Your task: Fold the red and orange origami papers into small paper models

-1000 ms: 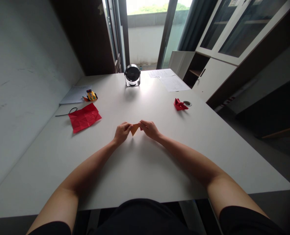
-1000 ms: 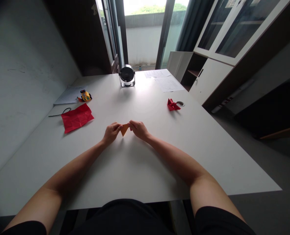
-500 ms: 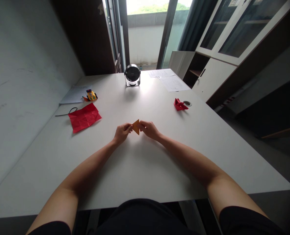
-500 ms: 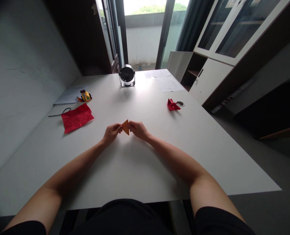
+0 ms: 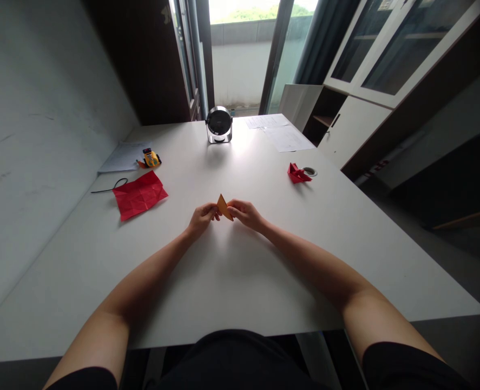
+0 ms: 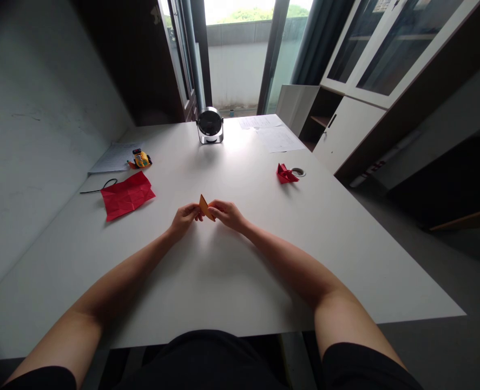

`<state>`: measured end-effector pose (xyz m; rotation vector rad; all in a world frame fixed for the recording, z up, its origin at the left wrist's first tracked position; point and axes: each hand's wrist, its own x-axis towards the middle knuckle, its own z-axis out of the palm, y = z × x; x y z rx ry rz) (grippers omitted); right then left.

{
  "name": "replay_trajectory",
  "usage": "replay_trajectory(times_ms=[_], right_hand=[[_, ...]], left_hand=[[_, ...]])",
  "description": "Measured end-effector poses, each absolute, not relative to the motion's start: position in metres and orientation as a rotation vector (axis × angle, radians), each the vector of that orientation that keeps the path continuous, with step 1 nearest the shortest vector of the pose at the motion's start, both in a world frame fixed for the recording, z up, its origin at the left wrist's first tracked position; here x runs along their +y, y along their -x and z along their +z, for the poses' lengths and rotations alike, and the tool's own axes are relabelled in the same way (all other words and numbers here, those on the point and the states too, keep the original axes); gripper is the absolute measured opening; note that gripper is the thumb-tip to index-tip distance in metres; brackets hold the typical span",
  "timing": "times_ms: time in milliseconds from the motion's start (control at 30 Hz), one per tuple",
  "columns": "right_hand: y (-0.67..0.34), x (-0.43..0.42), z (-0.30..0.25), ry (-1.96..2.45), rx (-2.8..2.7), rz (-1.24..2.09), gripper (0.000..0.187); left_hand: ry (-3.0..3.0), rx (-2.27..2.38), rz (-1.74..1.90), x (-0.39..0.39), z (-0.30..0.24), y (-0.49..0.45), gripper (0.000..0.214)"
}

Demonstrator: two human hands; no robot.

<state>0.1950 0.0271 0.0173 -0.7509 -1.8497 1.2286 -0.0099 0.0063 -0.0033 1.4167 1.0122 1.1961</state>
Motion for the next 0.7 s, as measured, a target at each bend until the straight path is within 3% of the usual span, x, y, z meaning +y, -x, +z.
replay_trajectory(times_ms=[300, 700], right_hand=[[-0.195, 0.032, 0.013, 0.716, -1.73, 1.361, 0.044], [-0.193, 0.035, 0.0, 0.835, -1.661, 1.083, 0.04]], left_hand=[[-1.411, 0.978, 1.177, 0.005, -0.001, 0.01, 0.032], [-1.338, 0.987, 1.127, 0.006, -0.001, 0.012, 0.038]])
